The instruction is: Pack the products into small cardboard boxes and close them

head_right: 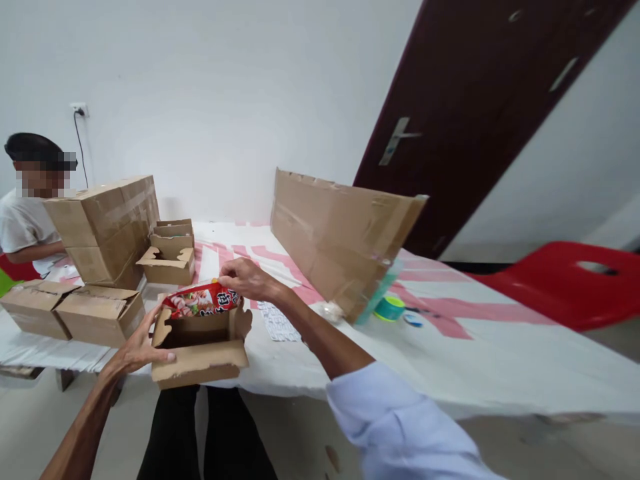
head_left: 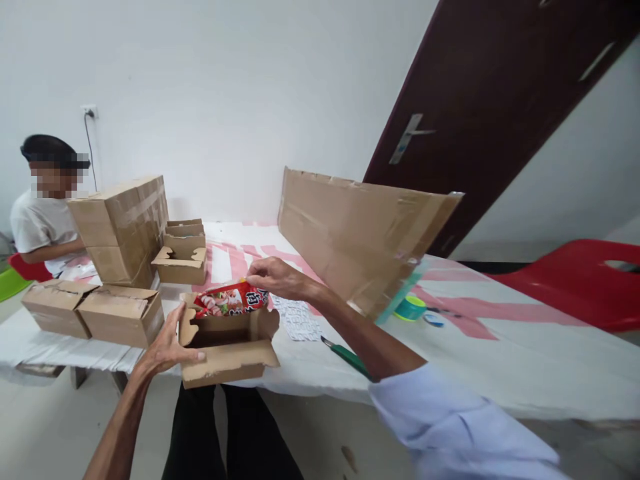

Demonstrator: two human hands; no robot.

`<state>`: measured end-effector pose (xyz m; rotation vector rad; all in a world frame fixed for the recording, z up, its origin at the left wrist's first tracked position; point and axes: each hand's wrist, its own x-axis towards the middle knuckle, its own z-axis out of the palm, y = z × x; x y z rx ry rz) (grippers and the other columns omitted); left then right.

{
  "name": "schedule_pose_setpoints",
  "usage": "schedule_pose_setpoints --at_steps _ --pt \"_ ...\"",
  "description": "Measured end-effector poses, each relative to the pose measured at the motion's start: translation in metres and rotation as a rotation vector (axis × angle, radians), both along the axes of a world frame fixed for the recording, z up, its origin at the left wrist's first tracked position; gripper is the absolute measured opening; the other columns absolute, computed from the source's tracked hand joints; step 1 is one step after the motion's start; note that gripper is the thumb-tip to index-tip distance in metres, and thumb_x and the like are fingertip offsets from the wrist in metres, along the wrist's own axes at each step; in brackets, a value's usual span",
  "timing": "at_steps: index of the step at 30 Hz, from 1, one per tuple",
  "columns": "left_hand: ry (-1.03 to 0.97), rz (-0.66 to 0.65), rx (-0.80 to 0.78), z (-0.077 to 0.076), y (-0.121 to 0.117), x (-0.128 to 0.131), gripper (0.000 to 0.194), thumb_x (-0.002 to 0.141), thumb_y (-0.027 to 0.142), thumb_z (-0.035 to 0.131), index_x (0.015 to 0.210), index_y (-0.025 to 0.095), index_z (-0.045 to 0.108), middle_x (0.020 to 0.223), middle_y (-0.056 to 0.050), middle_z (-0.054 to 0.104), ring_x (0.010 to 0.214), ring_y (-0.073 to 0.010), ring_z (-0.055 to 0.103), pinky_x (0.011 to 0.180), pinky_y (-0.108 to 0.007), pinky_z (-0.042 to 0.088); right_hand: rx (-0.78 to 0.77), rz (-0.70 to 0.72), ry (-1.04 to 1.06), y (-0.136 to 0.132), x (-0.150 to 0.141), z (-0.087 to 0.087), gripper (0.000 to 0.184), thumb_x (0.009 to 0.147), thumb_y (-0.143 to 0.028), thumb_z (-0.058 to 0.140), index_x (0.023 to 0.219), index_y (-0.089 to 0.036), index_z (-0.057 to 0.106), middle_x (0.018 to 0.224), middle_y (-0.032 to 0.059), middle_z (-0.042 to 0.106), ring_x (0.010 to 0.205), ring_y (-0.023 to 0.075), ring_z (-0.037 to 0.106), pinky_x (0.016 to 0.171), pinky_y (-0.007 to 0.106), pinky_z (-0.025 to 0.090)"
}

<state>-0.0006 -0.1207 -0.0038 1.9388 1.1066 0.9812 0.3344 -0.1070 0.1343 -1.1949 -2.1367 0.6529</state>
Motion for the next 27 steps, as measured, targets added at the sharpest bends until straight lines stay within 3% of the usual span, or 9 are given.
schedule_pose_setpoints --at_steps 3,5,9,11,13,15,18,23,27 --pt "-0.032 0.051 0.088 0.026 -0.004 0.008 0.118 0.059 0.051 0.097 0.161 0.026 0.043 0.168 -0.017 0.04 0.154 -0.0453 0.039 0.125 -0.061 0.036 -0.143 0.08 0.195 0.005 0.006 -0.003 0.028 0.083 -0.042 0.068 0.07 -0.018 0.063 0.065 -0.0024 0.06 0.062 0.0115 0.051 0.058 0.025 0.039" --pt "-0.097 -0.027 0.073 0.047 -0.007 0.017 0.1 0.068 0.049 0.093 0.155 0.026 0.049 0.16 -0.015 0.052 0.145 -0.0411 0.051 0.118 -0.055 0.046 -0.21 0.117 0.263 0.008 0.002 -0.009 0.031 0.08 -0.046 0.072 0.069 -0.017 0.065 0.064 -0.0028 0.06 0.06 0.0107 0.051 0.057 0.025 0.039" --pt "-0.231 -0.172 -0.106 0.074 -0.011 0.035 0.06 0.073 0.041 0.091 0.124 0.02 0.069 0.118 -0.01 0.078 0.107 -0.0302 0.074 0.092 -0.04 0.061 -0.287 0.157 0.329 0.011 -0.01 -0.029 0.038 0.079 -0.049 0.079 0.065 -0.017 0.065 0.058 -0.0039 0.057 0.054 0.0087 0.046 0.053 0.024 0.034" --pt "-0.294 -0.107 -0.125 0.077 -0.009 0.04 0.051 0.066 0.037 0.095 0.107 0.018 0.072 0.1 -0.007 0.08 0.091 -0.0257 0.076 0.082 -0.035 0.062 -0.288 0.149 0.418 0.011 -0.012 -0.039 0.045 0.081 -0.055 0.08 0.063 -0.017 0.064 0.058 -0.0032 0.058 0.055 0.0091 0.048 0.054 0.024 0.038" --pt "-0.381 -0.021 -0.131 0.075 -0.007 0.041 0.05 0.061 0.036 0.098 0.098 0.017 0.071 0.09 -0.004 0.079 0.08 -0.0217 0.074 0.074 -0.031 0.062 -0.299 0.151 0.582 0.01 -0.014 -0.047 0.05 0.083 -0.064 0.078 0.07 -0.016 0.069 0.066 0.0004 0.067 0.061 0.0121 0.058 0.062 0.027 0.049" --pt "-0.502 0.049 -0.137 0.074 -0.004 0.042 0.05 0.06 0.037 0.099 0.096 0.017 0.07 0.086 -0.002 0.077 0.074 -0.0189 0.073 0.07 -0.028 0.061 -0.32 0.204 0.747 0.008 -0.017 -0.055 0.054 0.081 -0.071 0.078 0.086 -0.017 0.076 0.084 0.0054 0.076 0.076 0.0174 0.069 0.077 0.033 0.057" --pt "-0.646 0.101 -0.126 0.078 -0.003 0.044 0.05 0.061 0.038 0.1 0.097 0.018 0.07 0.083 -0.001 0.077 0.07 -0.0162 0.072 0.069 -0.027 0.062 -0.352 0.287 0.858 0.005 -0.024 -0.066 0.056 0.074 -0.064 0.088 0.105 -0.019 0.079 0.103 0.008 0.081 0.094 0.0228 0.075 0.092 0.039 0.059" --pt "-0.746 0.036 -0.152 0.082 -0.004 0.048 0.06 0.065 0.043 0.099 0.113 0.017 0.074 0.098 -0.006 0.081 0.081 -0.0192 0.076 0.077 -0.029 0.064 -0.368 0.145 0.933 0.005 -0.037 -0.079 0.053 0.07 -0.056 0.092 0.106 -0.018 0.081 0.095 0.0067 0.082 0.084 0.0253 0.078 0.076 0.041 0.065" --pt "-0.76 0.089 -0.171 0.071 -0.002 0.045 0.056 0.064 0.051 0.099 0.101 0.014 0.078 0.085 -0.005 0.08 0.07 -0.0171 0.074 0.07 -0.026 0.062 -0.354 0.133 0.975 0.005 -0.045 -0.084 0.052 0.069 -0.054 0.093 0.105 -0.019 0.082 0.094 0.0064 0.082 0.089 0.0273 0.079 0.085 0.046 0.065"
